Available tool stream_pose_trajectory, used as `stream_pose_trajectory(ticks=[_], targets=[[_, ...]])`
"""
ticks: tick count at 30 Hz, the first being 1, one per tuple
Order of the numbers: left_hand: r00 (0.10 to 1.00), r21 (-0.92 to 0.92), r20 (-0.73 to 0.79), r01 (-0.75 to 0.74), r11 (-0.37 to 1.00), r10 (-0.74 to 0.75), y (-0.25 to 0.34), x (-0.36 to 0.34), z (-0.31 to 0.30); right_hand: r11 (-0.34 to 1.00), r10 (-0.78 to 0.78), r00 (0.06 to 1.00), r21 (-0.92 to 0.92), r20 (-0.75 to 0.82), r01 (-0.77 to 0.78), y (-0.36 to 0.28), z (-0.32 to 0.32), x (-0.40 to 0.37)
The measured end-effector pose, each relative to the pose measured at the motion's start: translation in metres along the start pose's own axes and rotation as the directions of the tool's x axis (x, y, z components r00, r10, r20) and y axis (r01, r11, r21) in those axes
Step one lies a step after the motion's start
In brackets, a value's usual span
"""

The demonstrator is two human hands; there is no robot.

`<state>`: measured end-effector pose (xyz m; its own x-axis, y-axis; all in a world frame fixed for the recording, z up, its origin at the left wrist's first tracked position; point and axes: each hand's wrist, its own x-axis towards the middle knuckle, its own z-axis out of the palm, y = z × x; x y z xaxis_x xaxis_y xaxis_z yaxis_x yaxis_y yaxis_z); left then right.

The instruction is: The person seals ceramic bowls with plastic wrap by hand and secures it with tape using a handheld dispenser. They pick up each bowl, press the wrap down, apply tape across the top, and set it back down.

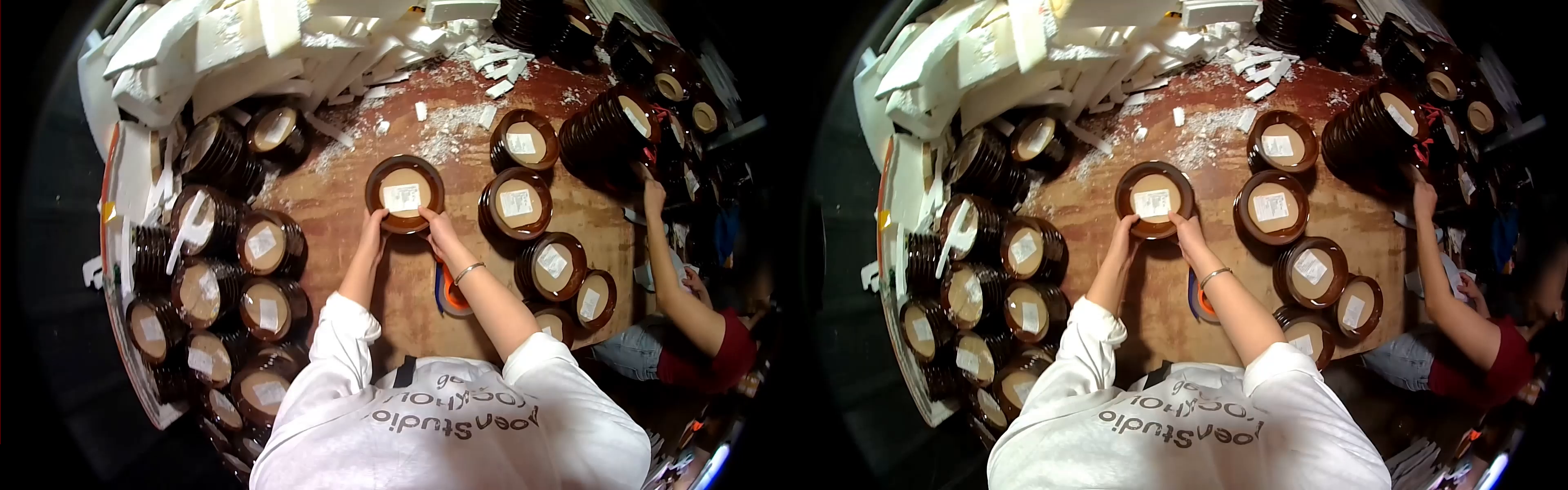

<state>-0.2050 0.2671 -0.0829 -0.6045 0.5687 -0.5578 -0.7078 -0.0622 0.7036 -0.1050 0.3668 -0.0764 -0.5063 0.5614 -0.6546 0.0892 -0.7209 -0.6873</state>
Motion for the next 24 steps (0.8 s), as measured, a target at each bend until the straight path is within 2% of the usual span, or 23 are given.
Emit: stream_pose_trajectory(ticks=[1,2,3,5,7,8,9,10,11,13,14,16,18,19,20,21,22,23,24], targets=[[0.999,-0.019,-0.047,-0.014,1.000,0.013,-0.004,-0.016,-0.015,0.995,-0.004,0.998,-0.103,0.061,0.010,0.010,0.002,-0.006],[0.995,-0.022,-0.100,-0.002,1.000,-0.001,-0.008,-0.035,-0.029,0.992,-0.095,0.970,-0.061,0.223,0.111,0.022,0.005,-0.013],[0.998,-0.089,-0.067,-0.025,0.996,0.019,-0.017,-0.047,-0.048,0.990,-0.042,0.962,-0.121,0.270,0.077,0.039,0.004,-0.014],[0.991,-0.153,-0.131,0.014,0.988,-0.034,-0.027,-0.085,-0.070,0.985,-0.002,0.942,-0.162,0.336,0.060,0.056,0.011,-0.041],[0.981,-0.195,-0.192,-0.018,0.981,-0.020,-0.037,-0.126,-0.083,0.972,0.062,0.951,-0.237,0.303,0.012,0.064,0.012,-0.074],[0.979,-0.209,-0.204,-0.022,0.978,-0.022,-0.047,-0.144,-0.091,0.962,0.119,0.923,-0.273,0.365,-0.016,0.073,0.006,-0.082],[0.984,-0.185,-0.172,0.001,0.983,-0.033,-0.056,-0.167,-0.095,0.948,0.181,0.888,-0.315,0.422,-0.044,0.084,-0.003,-0.092],[0.986,-0.206,-0.160,0.008,0.979,-0.041,-0.065,-0.186,-0.098,0.944,0.148,0.891,-0.331,0.429,0.003,0.094,-0.011,-0.103],[0.988,-0.221,-0.148,0.017,0.975,-0.050,-0.073,-0.203,-0.101,0.938,0.179,0.890,-0.346,0.420,-0.026,0.101,-0.021,-0.114],[0.983,-0.247,-0.140,0.080,0.966,-0.117,-0.088,-0.236,-0.101,0.914,0.308,0.867,-0.374,0.391,-0.155,0.102,-0.038,-0.138],[0.976,-0.280,-0.139,0.125,0.952,-0.169,-0.103,-0.243,-0.108,0.908,0.325,0.865,-0.383,0.383,-0.172,0.106,-0.045,-0.146],[0.974,-0.302,-0.135,0.137,0.944,-0.184,-0.104,-0.251,-0.107,0.890,0.285,0.870,-0.447,0.402,-0.086,0.099,-0.044,-0.152],[0.972,-0.328,-0.109,0.164,0.930,-0.210,-0.101,-0.249,-0.110,0.870,0.312,0.851,-0.486,0.422,-0.078,0.093,-0.041,-0.149],[0.981,-0.322,-0.098,0.129,0.938,-0.168,-0.096,-0.245,-0.113,0.875,0.317,0.838,-0.478,0.443,-0.078,0.088,-0.034,-0.151],[0.974,-0.231,-0.142,0.140,0.963,-0.176,-0.088,-0.241,-0.116,0.793,0.288,0.903,-0.608,0.318,-0.039,0.079,-0.035,-0.157],[0.976,-0.129,-0.203,0.051,0.990,-0.076,-0.077,-0.237,-0.116,0.690,0.226,0.953,-0.724,0.200,-0.012,0.058,-0.026,-0.169],[0.971,-0.055,-0.237,0.022,0.998,-0.034,-0.063,-0.238,-0.112,0.536,-0.127,0.956,-0.793,0.264,0.290,0.071,-0.036,-0.155],[0.955,0.038,-0.298,0.014,0.999,-0.002,-0.056,-0.236,-0.112,0.422,-0.294,0.923,-0.833,0.247,0.357,0.078,-0.053,-0.143],[0.964,0.091,-0.265,-0.002,0.996,0.026,-0.054,-0.230,-0.116,0.283,-0.425,0.864,-0.867,0.270,0.410,0.068,-0.061,-0.143]])
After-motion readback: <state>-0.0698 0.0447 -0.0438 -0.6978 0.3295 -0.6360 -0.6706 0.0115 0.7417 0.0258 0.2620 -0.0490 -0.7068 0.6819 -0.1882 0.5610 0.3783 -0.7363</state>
